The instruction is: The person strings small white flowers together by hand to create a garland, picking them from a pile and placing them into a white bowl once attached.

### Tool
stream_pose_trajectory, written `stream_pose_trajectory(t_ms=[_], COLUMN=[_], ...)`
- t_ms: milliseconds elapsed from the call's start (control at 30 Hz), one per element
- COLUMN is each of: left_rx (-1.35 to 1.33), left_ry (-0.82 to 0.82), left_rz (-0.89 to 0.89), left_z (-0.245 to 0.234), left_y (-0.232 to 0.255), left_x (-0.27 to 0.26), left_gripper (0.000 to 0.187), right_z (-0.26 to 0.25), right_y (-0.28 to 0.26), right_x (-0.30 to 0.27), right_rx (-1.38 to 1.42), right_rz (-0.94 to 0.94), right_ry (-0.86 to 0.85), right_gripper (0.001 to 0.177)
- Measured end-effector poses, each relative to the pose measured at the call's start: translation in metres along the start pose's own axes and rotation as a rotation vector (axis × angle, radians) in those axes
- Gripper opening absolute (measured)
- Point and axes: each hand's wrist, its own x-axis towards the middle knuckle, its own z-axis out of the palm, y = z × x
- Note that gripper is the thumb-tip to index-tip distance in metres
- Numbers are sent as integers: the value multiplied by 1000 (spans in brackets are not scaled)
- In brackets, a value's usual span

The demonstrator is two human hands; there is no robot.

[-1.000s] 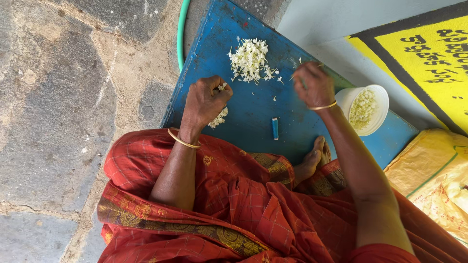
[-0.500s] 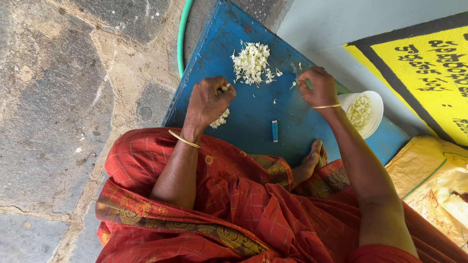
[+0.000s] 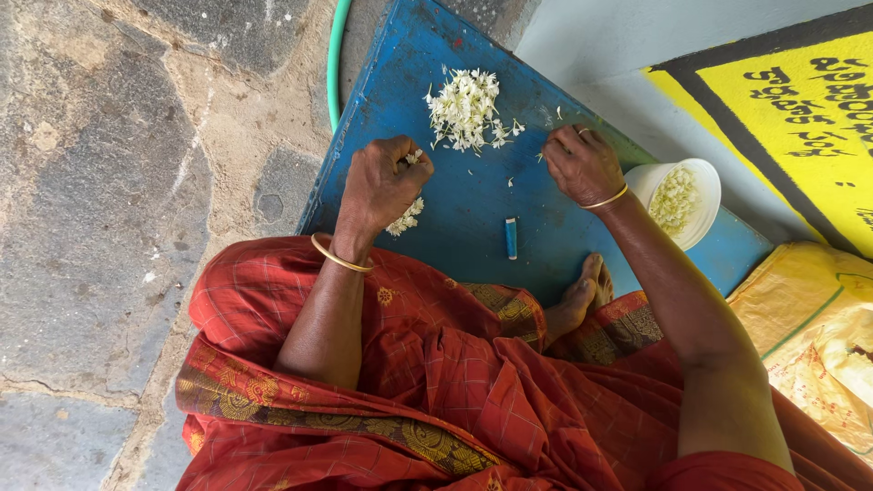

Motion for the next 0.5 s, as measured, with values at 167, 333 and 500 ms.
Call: stream_pose_trajectory(t_ms=[167, 333, 500], left_rx=[5, 16, 11], left_ry=[-5, -14, 1], left_rz=[2, -28, -1], left_z=[1, 1, 1], left_y=[-1, 0, -1], left_x=[1, 1, 0], left_gripper=[13, 13, 13], right_z=[5, 8, 14], right_y=[5, 6, 3], right_x=[-1, -3, -8], right_rx=[30, 64, 18], right_rz=[49, 58, 67], right_ry=[-3, 41, 58], right_gripper=[14, 14, 11])
